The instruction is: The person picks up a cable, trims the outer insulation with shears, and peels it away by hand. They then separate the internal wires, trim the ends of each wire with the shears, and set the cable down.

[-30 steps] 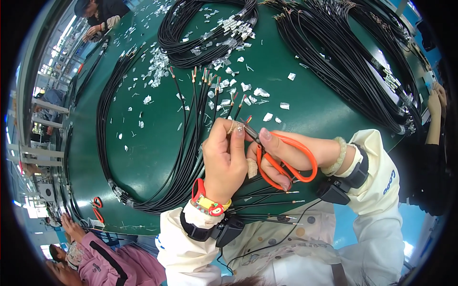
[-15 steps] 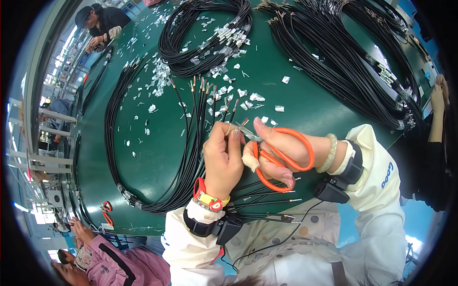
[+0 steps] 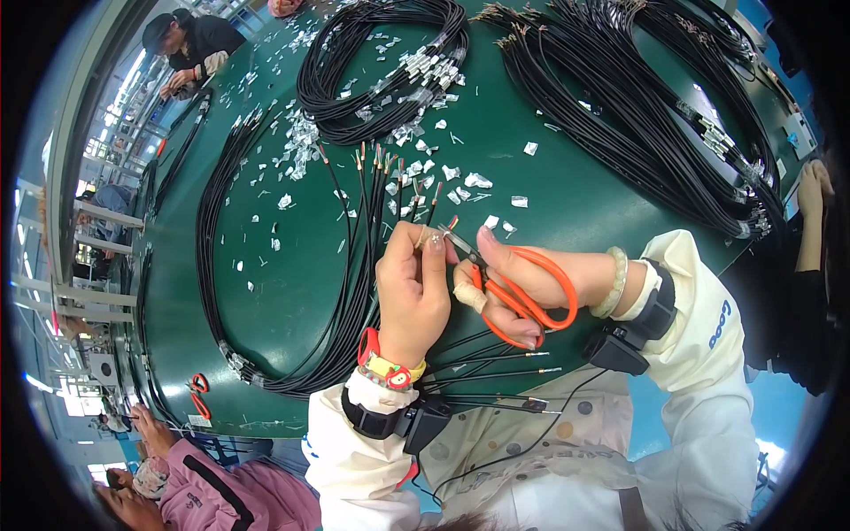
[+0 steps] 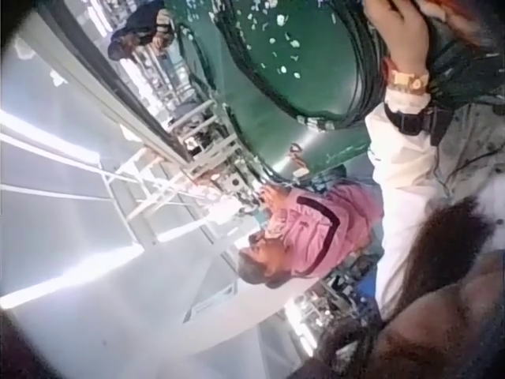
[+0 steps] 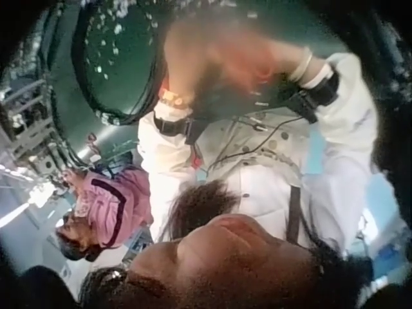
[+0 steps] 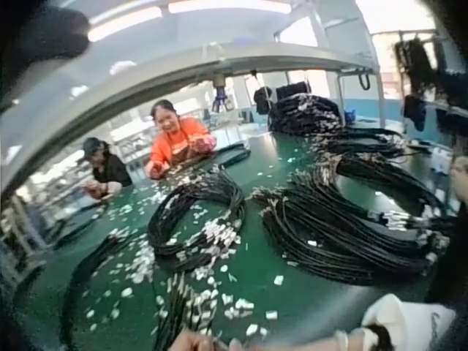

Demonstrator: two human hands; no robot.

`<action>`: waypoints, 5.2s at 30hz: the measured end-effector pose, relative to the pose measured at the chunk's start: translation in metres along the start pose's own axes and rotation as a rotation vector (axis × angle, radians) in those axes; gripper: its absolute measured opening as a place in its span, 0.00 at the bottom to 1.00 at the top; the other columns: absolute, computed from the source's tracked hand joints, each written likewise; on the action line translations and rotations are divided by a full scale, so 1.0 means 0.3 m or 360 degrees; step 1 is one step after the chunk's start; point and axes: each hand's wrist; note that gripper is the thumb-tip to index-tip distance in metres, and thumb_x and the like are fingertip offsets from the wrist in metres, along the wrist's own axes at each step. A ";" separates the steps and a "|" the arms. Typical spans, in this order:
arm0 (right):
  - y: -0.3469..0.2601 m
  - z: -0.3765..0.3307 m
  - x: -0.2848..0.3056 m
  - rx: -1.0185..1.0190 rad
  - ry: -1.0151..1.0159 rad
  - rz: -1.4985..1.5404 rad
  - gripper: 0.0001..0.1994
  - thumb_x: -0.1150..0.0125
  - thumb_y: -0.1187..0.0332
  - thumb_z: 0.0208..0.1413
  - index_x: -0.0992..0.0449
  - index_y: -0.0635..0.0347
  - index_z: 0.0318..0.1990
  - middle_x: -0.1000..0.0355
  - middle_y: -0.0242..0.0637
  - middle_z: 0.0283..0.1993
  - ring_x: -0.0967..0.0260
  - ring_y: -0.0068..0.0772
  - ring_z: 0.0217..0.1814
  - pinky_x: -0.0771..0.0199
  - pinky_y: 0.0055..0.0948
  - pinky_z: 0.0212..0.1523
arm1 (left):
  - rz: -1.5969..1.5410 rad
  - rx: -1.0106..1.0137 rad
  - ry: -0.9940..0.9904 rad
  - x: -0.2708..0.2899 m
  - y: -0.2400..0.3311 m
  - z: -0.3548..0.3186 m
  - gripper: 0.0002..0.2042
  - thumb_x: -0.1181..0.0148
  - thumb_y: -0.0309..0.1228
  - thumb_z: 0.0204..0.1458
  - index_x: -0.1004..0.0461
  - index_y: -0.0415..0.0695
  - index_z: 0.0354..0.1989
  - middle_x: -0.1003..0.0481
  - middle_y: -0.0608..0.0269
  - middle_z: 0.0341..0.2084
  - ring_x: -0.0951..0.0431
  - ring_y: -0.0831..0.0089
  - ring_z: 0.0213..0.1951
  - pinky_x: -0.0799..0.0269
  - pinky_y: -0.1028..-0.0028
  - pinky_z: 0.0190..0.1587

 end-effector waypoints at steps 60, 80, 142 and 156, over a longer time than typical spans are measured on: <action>0.034 0.030 0.134 -0.0004 -0.0033 -0.0462 0.34 0.89 0.39 0.53 0.41 0.62 0.29 0.40 0.32 0.10 0.41 0.22 0.13 0.40 0.17 0.20 | 0.0351 -0.0118 0.0116 -0.025 -0.095 0.023 0.04 0.51 0.23 0.50 0.36 0.37 0.25 0.32 0.62 0.18 0.34 0.77 0.20 0.39 0.79 0.24; 0.050 0.056 0.267 0.1083 0.0973 -0.0297 0.32 0.83 0.37 0.52 0.41 0.58 0.33 0.38 0.35 0.13 0.37 0.31 0.18 0.35 0.27 0.28 | -0.1353 0.0425 -0.0436 0.073 -0.087 0.022 0.08 0.47 0.24 0.48 0.38 0.36 0.34 0.28 0.50 0.27 0.28 0.67 0.27 0.32 0.74 0.30; 0.139 0.222 0.051 0.1112 0.0794 -0.0626 0.12 0.42 0.69 0.46 0.42 0.58 0.30 0.36 0.31 0.24 0.38 0.17 0.25 0.36 0.16 0.26 | 0.1034 -0.0843 -0.0006 0.167 -0.113 -0.073 0.07 0.38 0.17 0.35 0.31 0.37 0.22 0.36 0.62 0.15 0.36 0.71 0.17 0.42 0.76 0.18; 0.093 0.170 -0.001 0.0529 0.0781 -0.2059 0.28 0.33 0.50 0.31 0.37 0.64 0.32 0.38 0.37 0.18 0.41 0.37 0.20 0.43 0.26 0.24 | 0.1169 -0.1049 0.0204 0.195 -0.076 -0.062 0.10 0.36 0.18 0.34 0.28 0.41 0.26 0.36 0.67 0.15 0.37 0.72 0.18 0.43 0.76 0.24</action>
Point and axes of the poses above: each hand's wrist, its own z-axis towards the middle knuckle, its own x-axis out of the back of the hand, y = z × x
